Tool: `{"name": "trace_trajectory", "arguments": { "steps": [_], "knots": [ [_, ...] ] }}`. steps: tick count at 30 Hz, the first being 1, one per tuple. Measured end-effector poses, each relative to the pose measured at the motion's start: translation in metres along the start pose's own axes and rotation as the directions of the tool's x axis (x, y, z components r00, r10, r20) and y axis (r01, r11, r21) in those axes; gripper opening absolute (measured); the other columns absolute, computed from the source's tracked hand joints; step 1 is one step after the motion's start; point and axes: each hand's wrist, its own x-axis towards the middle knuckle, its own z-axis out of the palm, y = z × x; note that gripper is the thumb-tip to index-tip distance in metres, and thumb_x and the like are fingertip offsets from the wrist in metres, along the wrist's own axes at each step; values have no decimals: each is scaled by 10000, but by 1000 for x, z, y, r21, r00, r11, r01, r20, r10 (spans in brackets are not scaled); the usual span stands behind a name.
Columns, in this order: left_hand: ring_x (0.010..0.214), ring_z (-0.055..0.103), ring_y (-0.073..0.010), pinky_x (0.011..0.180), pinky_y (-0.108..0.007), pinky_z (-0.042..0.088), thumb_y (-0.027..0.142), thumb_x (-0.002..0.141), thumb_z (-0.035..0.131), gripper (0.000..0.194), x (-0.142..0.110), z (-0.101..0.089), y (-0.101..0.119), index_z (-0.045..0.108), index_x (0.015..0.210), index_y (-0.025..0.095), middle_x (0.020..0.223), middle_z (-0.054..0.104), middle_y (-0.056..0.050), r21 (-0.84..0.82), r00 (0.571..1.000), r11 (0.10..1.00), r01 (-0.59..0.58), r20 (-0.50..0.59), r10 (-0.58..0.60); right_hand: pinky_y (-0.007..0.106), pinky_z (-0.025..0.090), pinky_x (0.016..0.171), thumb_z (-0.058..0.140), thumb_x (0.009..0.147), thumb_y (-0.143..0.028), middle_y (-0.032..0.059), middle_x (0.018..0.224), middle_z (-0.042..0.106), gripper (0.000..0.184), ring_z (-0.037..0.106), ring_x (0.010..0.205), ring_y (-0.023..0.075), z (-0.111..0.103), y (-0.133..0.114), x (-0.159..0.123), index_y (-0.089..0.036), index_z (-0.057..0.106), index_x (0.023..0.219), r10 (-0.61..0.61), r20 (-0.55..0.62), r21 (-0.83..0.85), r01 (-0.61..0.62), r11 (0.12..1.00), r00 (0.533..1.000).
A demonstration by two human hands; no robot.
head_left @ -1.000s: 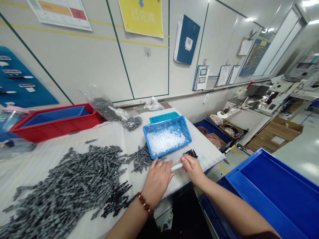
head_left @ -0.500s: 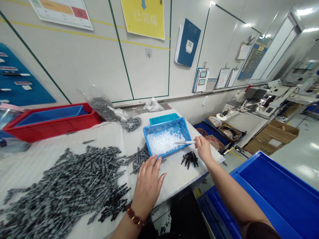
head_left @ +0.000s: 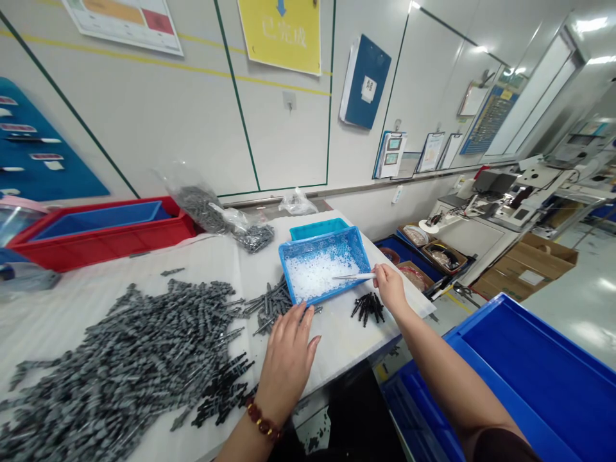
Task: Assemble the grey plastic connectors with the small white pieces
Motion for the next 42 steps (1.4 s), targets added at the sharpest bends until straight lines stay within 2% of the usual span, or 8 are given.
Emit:
{"name": "trace_trajectory", "arguments": {
  "steps": [13, 20, 23, 27, 33, 42],
  "knots": [
    [1177, 475, -275, 974, -472, 399, 308, 923, 362, 390, -2, 0, 0, 411, 1273, 143, 1261, 513, -157, -29, 1000, 1000, 1, 11, 0, 262, 338, 540, 361, 848, -397, -23, 453, 488, 352, 465, 485, 150, 4, -4, -2, -227, 481, 564, -22, 40, -6, 22, 1000, 999],
    [1174, 477, -268, 970, -464, 406, 303, 925, 362, 391, -3, 1, 1, 405, 1274, 131, 1266, 508, -162, -25, 1000, 1000, -8, 24, 8, 256, 354, 567, 381, 822, -408, -21, 483, 514, 335, 498, 523, 153, 32, -7, -9, -225, 474, 557, -18, 72, 64, 13, 998, 997],
    [1166, 483, -267, 958, -452, 423, 301, 919, 380, 394, -4, 0, 0, 410, 1271, 126, 1261, 512, -163, -35, 1000, 999, -16, 25, 17, 255, 363, 531, 333, 834, -421, -31, 462, 486, 346, 473, 479, 147, 37, -1, -4, -224, 479, 590, 9, 52, 120, -16, 993, 999],
    [1167, 484, -269, 958, -452, 427, 300, 911, 401, 395, -4, -2, -2, 419, 1272, 140, 1263, 513, -155, -54, 1000, 999, -7, 29, 9, 259, 353, 486, 300, 842, -435, -38, 450, 458, 363, 431, 440, 142, 25, 8, 6, -221, 477, 608, 51, -9, 150, -49, 987, 999],
    [1158, 493, -271, 941, -450, 436, 291, 906, 412, 405, -3, 0, 0, 412, 1286, 149, 1263, 518, -158, -68, 1000, 998, -9, 27, 11, 271, 356, 572, 365, 830, -421, -17, 481, 495, 363, 482, 529, 159, 1, 11, 9, -223, 483, 550, 33, -59, 92, -27, 995, 998],
    [1142, 506, -269, 940, -445, 436, 288, 908, 406, 391, -3, 0, -1, 417, 1271, 143, 1256, 520, -161, -50, 1000, 999, -18, 23, 19, 267, 327, 577, 393, 820, -385, -24, 474, 493, 345, 464, 519, 155, 1, 1, 8, -225, 484, 528, 14, -25, 70, -12, 997, 1000]
  ]
}}
